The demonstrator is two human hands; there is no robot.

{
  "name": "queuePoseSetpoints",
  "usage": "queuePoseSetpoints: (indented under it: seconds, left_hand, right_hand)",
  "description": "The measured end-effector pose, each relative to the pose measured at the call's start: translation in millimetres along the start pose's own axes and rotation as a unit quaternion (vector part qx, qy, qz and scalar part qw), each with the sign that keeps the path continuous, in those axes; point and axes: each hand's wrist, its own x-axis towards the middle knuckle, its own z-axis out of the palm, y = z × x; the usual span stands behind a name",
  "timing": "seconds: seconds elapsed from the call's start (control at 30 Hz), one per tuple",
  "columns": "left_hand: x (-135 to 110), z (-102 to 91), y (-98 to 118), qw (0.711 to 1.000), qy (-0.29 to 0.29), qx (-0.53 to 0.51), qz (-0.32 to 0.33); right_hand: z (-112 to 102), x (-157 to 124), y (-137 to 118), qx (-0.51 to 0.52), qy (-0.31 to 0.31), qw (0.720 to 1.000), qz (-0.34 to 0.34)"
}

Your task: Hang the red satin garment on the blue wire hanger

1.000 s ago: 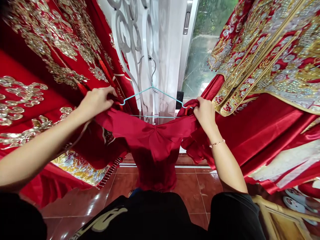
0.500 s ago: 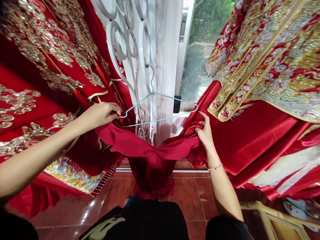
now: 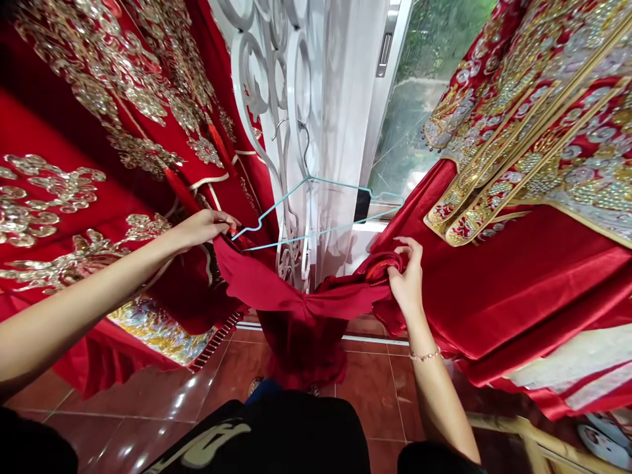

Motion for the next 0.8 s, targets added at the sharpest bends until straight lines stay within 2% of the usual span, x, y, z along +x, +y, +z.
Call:
queuePoseSetpoints:
  seconds: [0.13,0.23,0.3,0.37,0.43,0.53,0.63,0.67,0.7,0.8]
  left_hand:
    - [-2.7,10.2,-28.9,0.997,-0.037,0.058,-0.029]
    - [-25.9,35.3,-51.3,0.996,-0.073,0.045,-0.038]
    - [-47.9,57.7,-66.8,0.994,-0.087,0.033,-0.050]
    - [-69.9,80.3,-83.2,0.994,-0.082,0.018,-0.072]
    - [-90.2,101.0,-99.6,0.993,-0.070,-0.004,-0.099]
    - [-120.1,131.1,-119.1,0.988,-0.033,-0.022,-0.147]
    - [-150.5,167.3,-126.2,0.978,0.003,-0.077,-0.195]
    - [-159.4,180.7,-125.4,0.964,0.013,-0.150,-0.220]
    - [-167.0,193.9,-123.2,0.954,0.001,-0.194,-0.230]
    - [-180.3,224.0,-112.6,0.924,-0.026,-0.294,-0.242]
  right_hand:
    - [-2.8,-33.7,-4.0,-0.054,-0.007,0.998,-0.015]
    - [0.3,-60.7,-6.7,-0.107,-0.054,0.993,0.007]
    - [4.7,-78.0,-5.3,-0.156,-0.110,0.981,0.041]
    - [10.5,-94.5,-0.9,-0.221,-0.178,0.955,0.083]
    - [17.3,-111.0,6.1,-0.289,-0.241,0.918,0.127]
    - [27.3,-139.4,20.8,-0.352,-0.306,0.864,0.188]
    - [34.7,-172.2,39.0,-0.345,-0.344,0.833,0.262]
    - [36.3,-182.7,45.4,-0.320,-0.345,0.831,0.296]
    - [37.3,-192.0,51.8,-0.288,-0.339,0.832,0.332]
    - [37.4,-209.2,68.4,-0.201,-0.298,0.841,0.405]
